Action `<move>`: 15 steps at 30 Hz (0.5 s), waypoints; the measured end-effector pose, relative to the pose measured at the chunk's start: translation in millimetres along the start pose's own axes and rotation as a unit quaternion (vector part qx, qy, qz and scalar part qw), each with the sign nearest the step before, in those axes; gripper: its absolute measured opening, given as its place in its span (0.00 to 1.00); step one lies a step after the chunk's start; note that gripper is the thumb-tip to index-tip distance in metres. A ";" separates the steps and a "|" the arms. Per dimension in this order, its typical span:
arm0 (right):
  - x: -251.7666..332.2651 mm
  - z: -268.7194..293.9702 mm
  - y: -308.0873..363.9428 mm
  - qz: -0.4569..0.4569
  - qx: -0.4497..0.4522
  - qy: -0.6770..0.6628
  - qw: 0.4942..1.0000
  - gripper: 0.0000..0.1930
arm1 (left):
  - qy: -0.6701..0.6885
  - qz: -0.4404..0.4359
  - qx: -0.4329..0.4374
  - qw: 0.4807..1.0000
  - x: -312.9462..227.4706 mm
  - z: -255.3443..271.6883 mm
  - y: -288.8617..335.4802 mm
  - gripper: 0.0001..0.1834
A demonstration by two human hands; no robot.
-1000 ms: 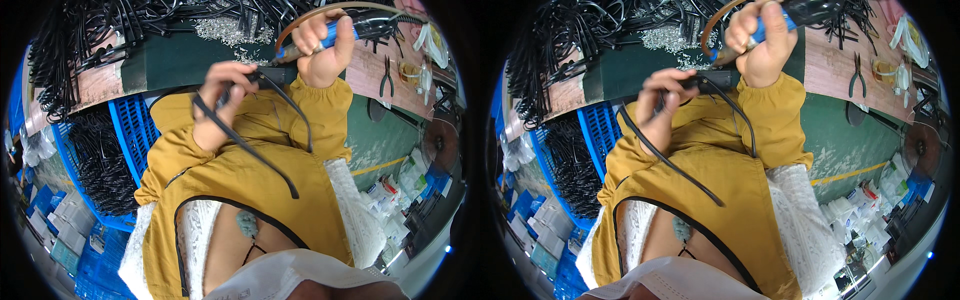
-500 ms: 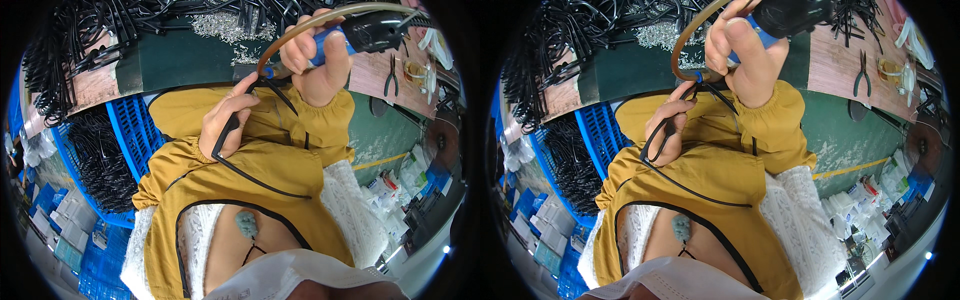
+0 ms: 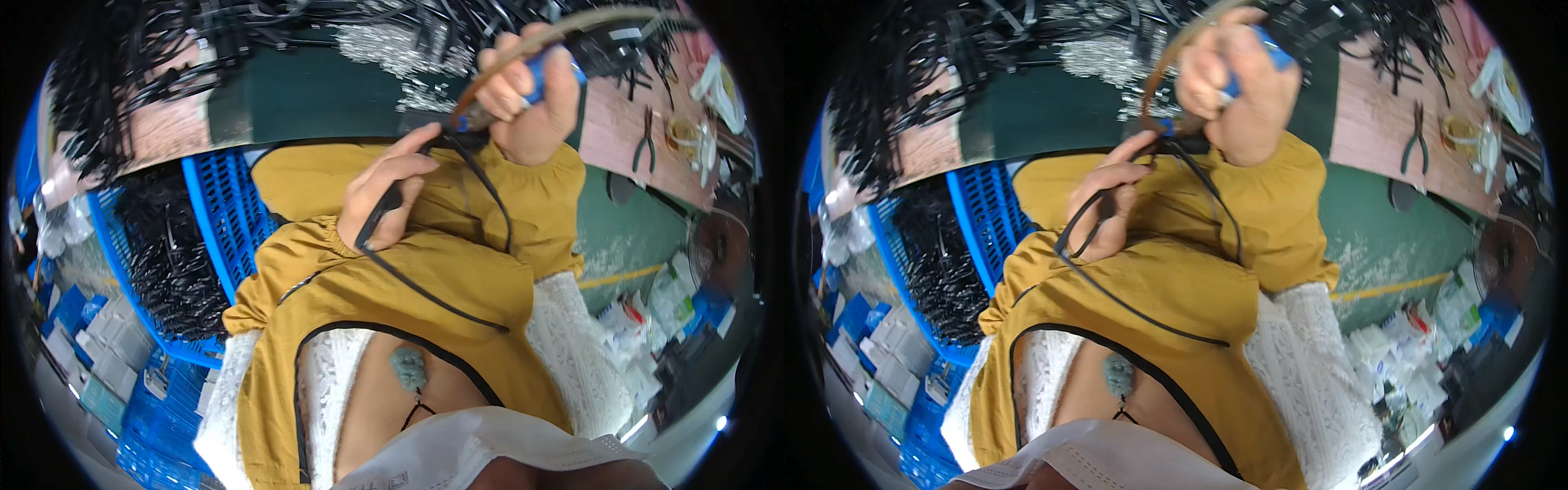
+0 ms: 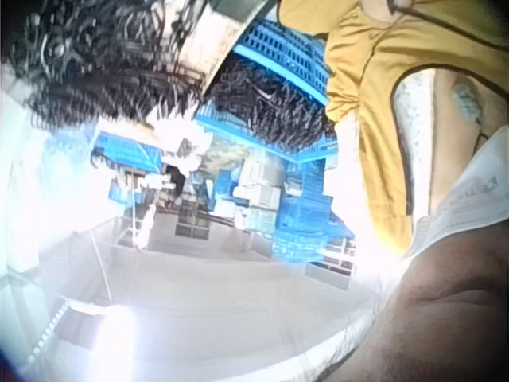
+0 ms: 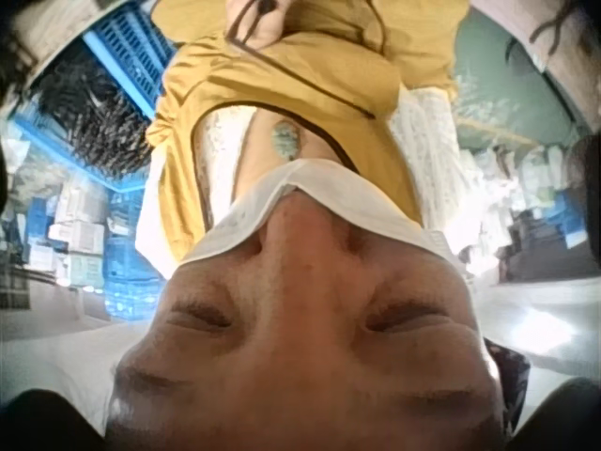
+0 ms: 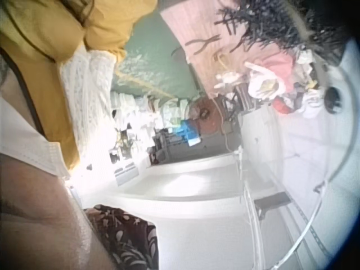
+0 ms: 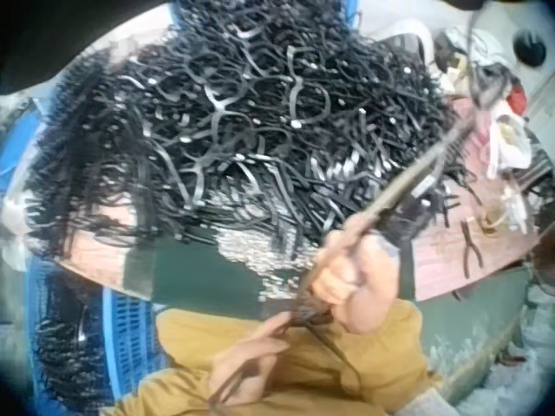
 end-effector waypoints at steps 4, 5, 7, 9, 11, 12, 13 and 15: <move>25.8 21.9 1.3 0.028 0.003 -0.115 0.993 0.18 | -0.091 -0.027 -0.104 0.990 -34.8 72.4 -9.3 0.09; 40.8 30.2 2.9 0.067 0.002 -0.093 0.993 0.17 | -0.084 -0.044 -0.212 0.973 -45.8 102.7 -6.6 0.10; 62.7 54.6 14.9 0.117 -0.055 -0.062 0.990 0.15 | -0.291 -0.038 -0.298 0.908 -91.9 172.5 4.0 0.10; 72.6 69.1 22.0 0.148 -0.068 -0.025 0.986 0.13 | -0.440 0.038 -0.406 0.800 -122.2 233.3 17.8 0.13; 71.4 81.9 24.0 0.148 -0.084 -0.023 0.985 0.12 | -0.629 0.168 -0.354 0.671 -132.3 263.0 15.1 0.17; 68.7 87.2 22.3 0.143 -0.091 -0.028 0.985 0.12 | -0.592 0.206 -0.368 0.687 -118.7 276.2 11.9 0.20; 67.5 86.9 21.8 0.160 -0.062 -0.044 0.984 0.14 | -0.460 0.165 -0.392 0.779 -94.2 278.0 2.7 0.22; 60.5 92.5 16.6 0.149 -0.047 -0.069 0.985 0.20 | -0.390 0.161 -0.340 0.840 -50.6 280.2 -31.7 0.32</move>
Point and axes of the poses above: each hand's wrist, its own y-axis away from the middle knuckle, its own z-axis out of the back of the hand, x = y × z, the point moved 8 cm from there along -y, towards the middle knuckle, and after that the axes turned 15 degrees about -z, right-handed, at the moved point
